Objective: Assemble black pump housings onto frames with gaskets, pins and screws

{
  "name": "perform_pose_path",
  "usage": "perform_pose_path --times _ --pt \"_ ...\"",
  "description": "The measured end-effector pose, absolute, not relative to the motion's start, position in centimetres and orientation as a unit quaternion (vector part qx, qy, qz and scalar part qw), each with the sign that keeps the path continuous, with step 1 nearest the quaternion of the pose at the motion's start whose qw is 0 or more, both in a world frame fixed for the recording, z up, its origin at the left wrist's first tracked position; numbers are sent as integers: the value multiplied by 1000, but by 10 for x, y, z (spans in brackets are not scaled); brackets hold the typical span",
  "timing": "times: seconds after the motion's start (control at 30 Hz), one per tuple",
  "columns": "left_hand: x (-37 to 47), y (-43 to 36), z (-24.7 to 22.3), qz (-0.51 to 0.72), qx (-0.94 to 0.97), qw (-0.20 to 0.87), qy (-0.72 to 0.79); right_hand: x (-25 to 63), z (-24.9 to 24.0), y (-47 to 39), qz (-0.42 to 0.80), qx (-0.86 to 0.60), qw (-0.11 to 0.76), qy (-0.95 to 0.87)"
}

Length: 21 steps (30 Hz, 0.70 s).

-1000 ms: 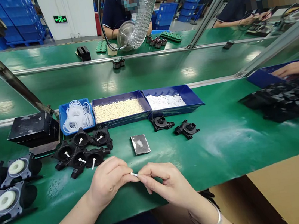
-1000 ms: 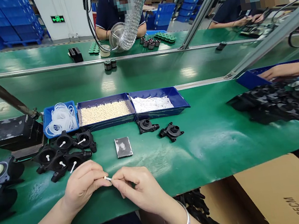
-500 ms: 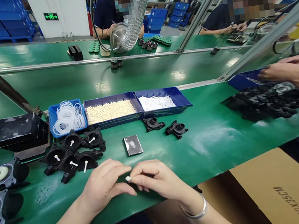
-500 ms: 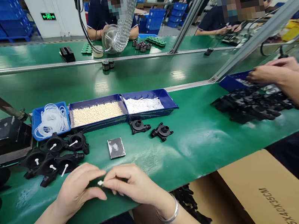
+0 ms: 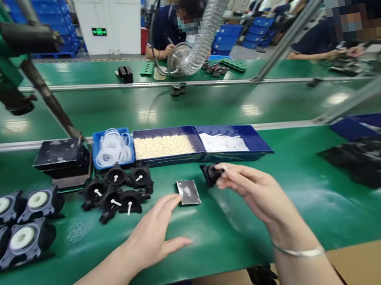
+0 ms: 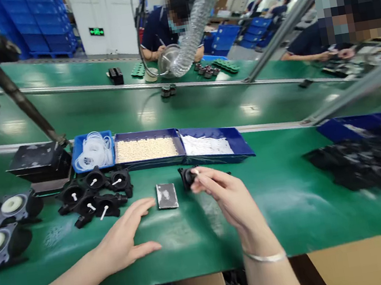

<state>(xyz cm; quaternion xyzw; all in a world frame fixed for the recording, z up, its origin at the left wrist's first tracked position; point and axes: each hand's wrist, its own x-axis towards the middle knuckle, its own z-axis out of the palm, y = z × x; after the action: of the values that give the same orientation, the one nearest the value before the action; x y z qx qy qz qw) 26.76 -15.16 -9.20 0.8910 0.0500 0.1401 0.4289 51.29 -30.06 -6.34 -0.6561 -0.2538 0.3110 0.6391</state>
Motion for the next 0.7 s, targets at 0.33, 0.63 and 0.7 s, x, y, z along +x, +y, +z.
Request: perform_pose_path --times 0.33,0.63,0.7 --pt "269 -159 -87 216 785 577 68 415 -86 -298 553 -411 694 -208" --pt "273 -162 -77 82 433 867 235 410 -80 -300 473 -516 690 -183" --pt "273 -163 -79 86 421 873 232 404 -83 -301 469 -537 672 -198"
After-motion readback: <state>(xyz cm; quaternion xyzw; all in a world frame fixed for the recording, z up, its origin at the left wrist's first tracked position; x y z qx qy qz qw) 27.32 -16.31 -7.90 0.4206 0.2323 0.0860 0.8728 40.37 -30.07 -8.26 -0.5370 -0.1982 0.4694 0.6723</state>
